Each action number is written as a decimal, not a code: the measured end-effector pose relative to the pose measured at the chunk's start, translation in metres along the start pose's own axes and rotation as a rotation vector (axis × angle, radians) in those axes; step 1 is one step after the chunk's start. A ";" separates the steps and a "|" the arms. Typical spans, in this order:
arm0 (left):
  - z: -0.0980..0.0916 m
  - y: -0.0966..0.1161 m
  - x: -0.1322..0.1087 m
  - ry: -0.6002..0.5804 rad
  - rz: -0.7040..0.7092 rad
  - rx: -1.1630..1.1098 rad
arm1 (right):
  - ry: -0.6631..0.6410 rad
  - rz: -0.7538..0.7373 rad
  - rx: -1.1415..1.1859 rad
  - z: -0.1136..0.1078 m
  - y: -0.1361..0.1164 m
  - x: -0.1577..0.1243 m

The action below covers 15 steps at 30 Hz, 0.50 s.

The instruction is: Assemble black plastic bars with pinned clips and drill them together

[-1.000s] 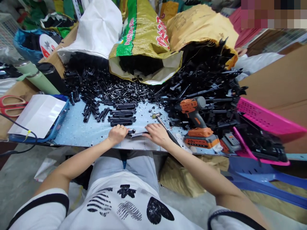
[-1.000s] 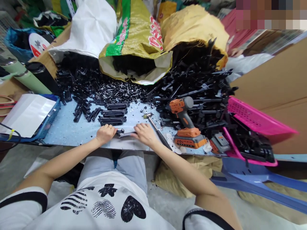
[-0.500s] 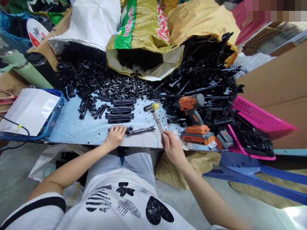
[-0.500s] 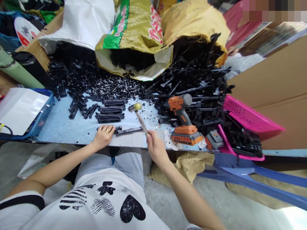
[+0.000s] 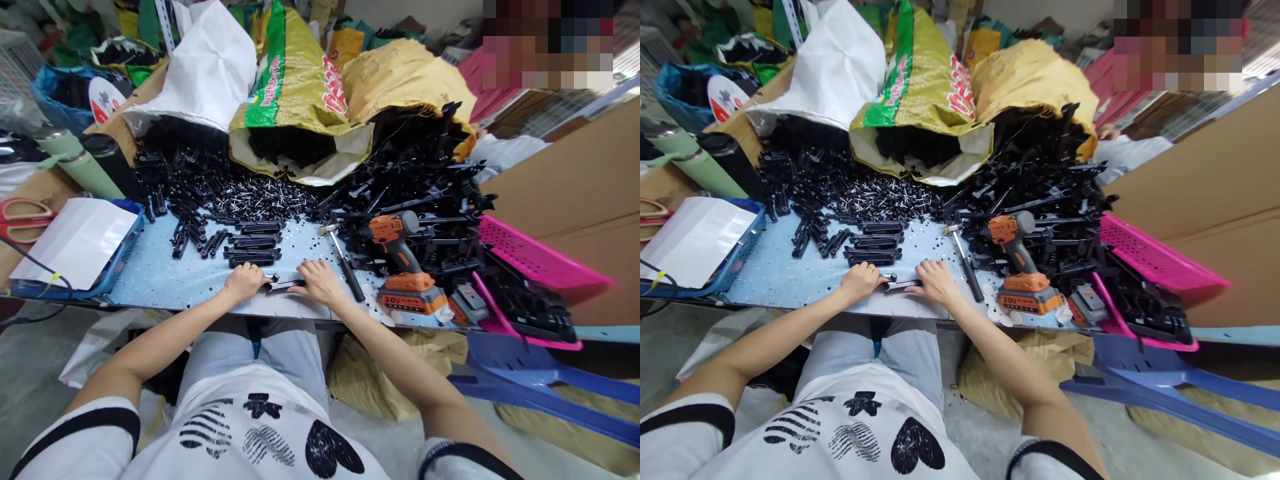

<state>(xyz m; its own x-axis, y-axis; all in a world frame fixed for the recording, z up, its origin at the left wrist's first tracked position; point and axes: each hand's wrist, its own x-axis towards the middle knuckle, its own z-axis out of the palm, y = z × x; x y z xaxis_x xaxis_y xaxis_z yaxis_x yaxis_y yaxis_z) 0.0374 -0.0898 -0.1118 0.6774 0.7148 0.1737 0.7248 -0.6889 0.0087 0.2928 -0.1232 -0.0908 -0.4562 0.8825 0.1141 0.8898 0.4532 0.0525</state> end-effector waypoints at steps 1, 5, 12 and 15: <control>-0.004 -0.003 0.001 0.005 0.001 -0.004 | -0.058 -0.067 0.013 0.005 -0.005 0.007; -0.042 -0.002 -0.023 0.089 0.127 -0.180 | -0.079 -0.317 0.198 -0.014 -0.019 -0.003; -0.108 0.055 -0.078 0.279 0.316 -0.999 | 0.117 -0.640 0.928 -0.052 -0.078 -0.051; -0.092 0.078 -0.082 0.389 0.267 -1.051 | 0.273 -0.383 1.008 -0.011 -0.133 -0.047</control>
<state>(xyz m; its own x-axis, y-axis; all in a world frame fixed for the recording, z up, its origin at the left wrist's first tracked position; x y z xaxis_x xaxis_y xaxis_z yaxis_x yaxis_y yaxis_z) 0.0267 -0.2135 -0.0348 0.5765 0.5719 0.5836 -0.0223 -0.7029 0.7109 0.1956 -0.2267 -0.0918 -0.5731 0.6612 0.4841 0.2223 0.6940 -0.6848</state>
